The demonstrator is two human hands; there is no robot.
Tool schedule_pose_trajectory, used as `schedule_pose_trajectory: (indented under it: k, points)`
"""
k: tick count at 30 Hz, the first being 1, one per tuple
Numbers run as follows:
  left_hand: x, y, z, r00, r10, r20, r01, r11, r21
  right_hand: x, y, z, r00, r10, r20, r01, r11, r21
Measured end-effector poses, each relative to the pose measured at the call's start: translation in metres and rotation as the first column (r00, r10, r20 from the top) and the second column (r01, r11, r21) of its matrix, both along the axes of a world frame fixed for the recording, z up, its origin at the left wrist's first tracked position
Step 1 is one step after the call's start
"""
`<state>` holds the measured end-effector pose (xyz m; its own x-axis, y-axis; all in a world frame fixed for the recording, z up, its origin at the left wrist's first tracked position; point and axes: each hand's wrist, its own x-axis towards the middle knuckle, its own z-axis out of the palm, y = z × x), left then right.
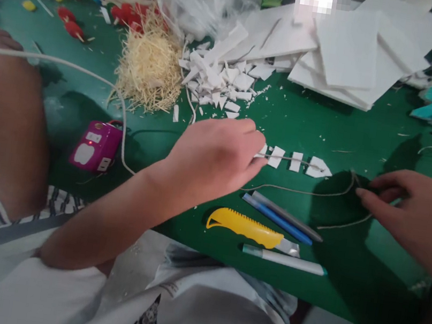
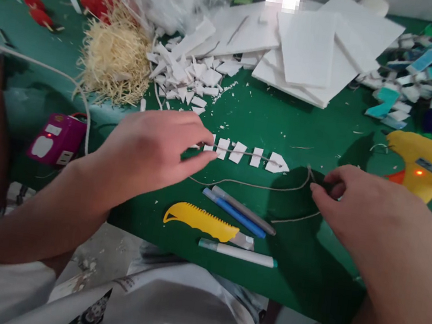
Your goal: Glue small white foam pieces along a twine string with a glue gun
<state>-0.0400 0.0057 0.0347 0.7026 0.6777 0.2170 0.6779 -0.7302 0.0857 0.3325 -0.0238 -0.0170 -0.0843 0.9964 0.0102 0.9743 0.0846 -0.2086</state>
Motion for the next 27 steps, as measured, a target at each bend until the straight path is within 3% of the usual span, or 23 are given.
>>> schedule_pose_trajectory:
  k: [3,5,10,12,14,17,20,23,27]
  points:
    - [-0.003,0.010,-0.011,0.998,0.046,0.045,-0.046,0.999,0.013,0.005,0.000,0.007,0.999,-0.002,0.043,0.009,0.984,-0.180]
    - [-0.001,0.014,-0.021,0.996,0.034,0.084,-0.035,0.999,0.008,-0.005,0.002,0.017,0.999,-0.010,0.041,0.019,0.974,-0.225]
    - [0.010,0.008,-0.038,0.968,-0.127,0.217,0.116,0.991,0.063,-0.047,0.003,0.042,0.982,-0.162,-0.094,0.149,0.980,-0.128]
    - [0.014,0.002,-0.039,0.938,-0.187,0.290,0.165,0.981,0.098,-0.060,0.000,0.048,0.919,-0.274,-0.283,0.268,0.961,-0.060]
    - [0.017,-0.003,-0.040,0.911,-0.236,0.337,0.201,0.970,0.137,-0.068,-0.004,0.052,0.809,-0.324,-0.491,0.339,0.939,-0.060]
    - [0.021,-0.009,-0.040,0.881,-0.269,0.390,0.237,0.963,0.130,-0.075,-0.009,0.052,0.611,-0.265,-0.746,0.288,0.952,-0.102]
    - [0.025,-0.015,-0.042,0.862,-0.233,0.450,0.269,0.963,-0.015,-0.082,-0.008,0.052,0.453,-0.253,-0.855,0.180,0.965,-0.190]
    - [0.030,-0.018,-0.047,0.869,-0.246,0.429,0.316,0.944,-0.099,-0.089,-0.004,0.055,0.423,-0.277,-0.863,0.084,0.960,-0.268]
    - [0.036,-0.019,-0.056,0.874,-0.347,0.340,0.373,0.928,-0.014,-0.092,-0.001,0.060,0.416,-0.281,-0.865,0.061,0.958,-0.281]
